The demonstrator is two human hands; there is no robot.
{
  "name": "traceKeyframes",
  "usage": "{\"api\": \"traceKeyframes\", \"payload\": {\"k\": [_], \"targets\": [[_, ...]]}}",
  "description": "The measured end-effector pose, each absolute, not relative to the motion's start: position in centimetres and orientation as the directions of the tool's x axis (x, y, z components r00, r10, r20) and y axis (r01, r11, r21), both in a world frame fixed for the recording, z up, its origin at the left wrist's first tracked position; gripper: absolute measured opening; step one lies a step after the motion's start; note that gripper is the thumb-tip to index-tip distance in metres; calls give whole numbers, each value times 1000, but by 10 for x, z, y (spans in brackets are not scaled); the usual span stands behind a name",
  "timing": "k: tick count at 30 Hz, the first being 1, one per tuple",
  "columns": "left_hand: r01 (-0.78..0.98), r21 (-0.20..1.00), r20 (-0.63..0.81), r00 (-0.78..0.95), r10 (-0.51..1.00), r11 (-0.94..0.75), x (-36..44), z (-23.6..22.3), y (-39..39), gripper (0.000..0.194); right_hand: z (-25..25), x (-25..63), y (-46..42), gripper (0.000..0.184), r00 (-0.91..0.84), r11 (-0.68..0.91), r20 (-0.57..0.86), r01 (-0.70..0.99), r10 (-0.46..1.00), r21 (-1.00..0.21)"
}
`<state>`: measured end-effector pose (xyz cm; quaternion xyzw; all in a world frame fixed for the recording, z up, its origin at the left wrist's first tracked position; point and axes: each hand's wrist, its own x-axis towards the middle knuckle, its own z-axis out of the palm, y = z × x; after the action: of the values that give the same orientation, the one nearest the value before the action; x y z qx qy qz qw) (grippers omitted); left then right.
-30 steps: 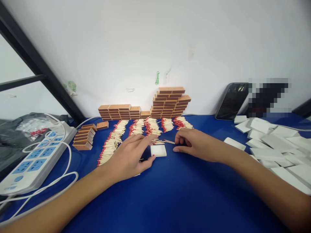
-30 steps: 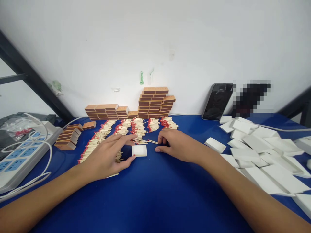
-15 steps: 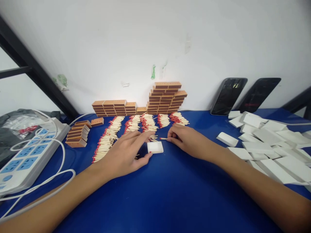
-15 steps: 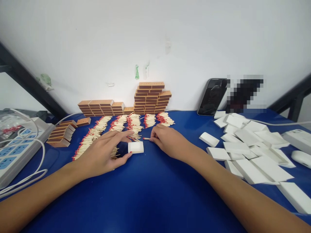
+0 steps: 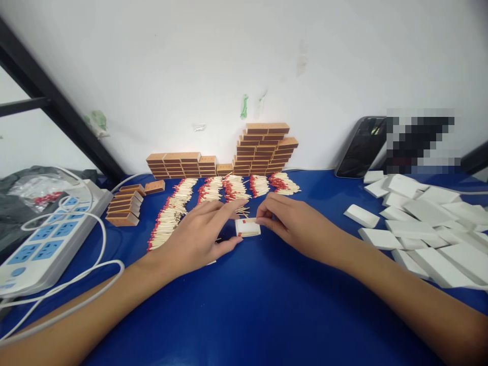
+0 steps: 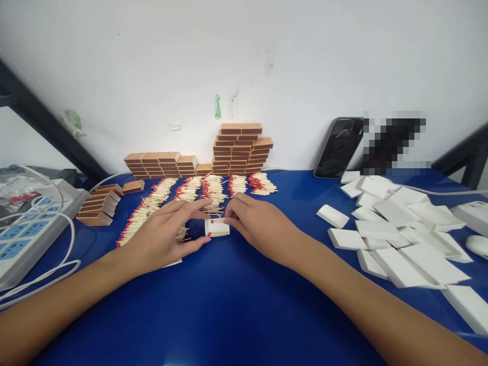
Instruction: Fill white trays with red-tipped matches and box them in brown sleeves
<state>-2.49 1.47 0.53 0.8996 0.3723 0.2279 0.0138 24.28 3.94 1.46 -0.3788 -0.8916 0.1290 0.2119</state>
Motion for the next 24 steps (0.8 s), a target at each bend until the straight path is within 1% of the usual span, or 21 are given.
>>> {"api": "traceKeyframes", "payload": {"k": [5, 7, 10, 12, 14, 16, 18, 20, 22, 24], "targets": [[667, 186, 410, 614, 675, -721, -26, 5, 14, 68, 6, 238, 32, 10, -656, 725, 309, 626, 688, -286], [662, 187, 419, 615, 668, -726, -25, 5, 13, 67, 4, 236, 30, 11, -668, 738, 313, 617, 675, -273], [663, 172, 429, 615, 661, -729, -25, 5, 13, 66, 4, 235, 30, 12, -660, 731, 317, 587, 681, -347], [663, 142, 445, 620, 646, -735, -25, 6, 14, 65, 5, 237, 34, 12, -613, 707, 355, 585, 706, -397], [671, 99, 497, 606, 621, -735, -25, 8, 14, 63, 4, 238, 40, 12, -542, 670, 393, 611, 743, -422], [707, 76, 585, 539, 606, -703, -25, 11, 16, 61, 0, 240, 45, 11, -492, 629, 395, 642, 776, -438], [762, 98, 669, 426, 609, -640, -24, 15, 16, 58, -6, 239, 48, 10, -479, 602, 366, 660, 798, -449], [799, 139, 713, 329, 619, -585, -23, 17, 17, 56, -12, 237, 48, 12, -476, 586, 342, 669, 810, -457], [809, 172, 723, 284, 630, -561, -21, 18, 18, 55, -15, 233, 47, 17, -459, 569, 336, 677, 822, -468], [805, 182, 715, 285, 638, -564, -20, 17, 18, 55, -16, 229, 44, 21, -443, 558, 339, 679, 830, -478]]}}
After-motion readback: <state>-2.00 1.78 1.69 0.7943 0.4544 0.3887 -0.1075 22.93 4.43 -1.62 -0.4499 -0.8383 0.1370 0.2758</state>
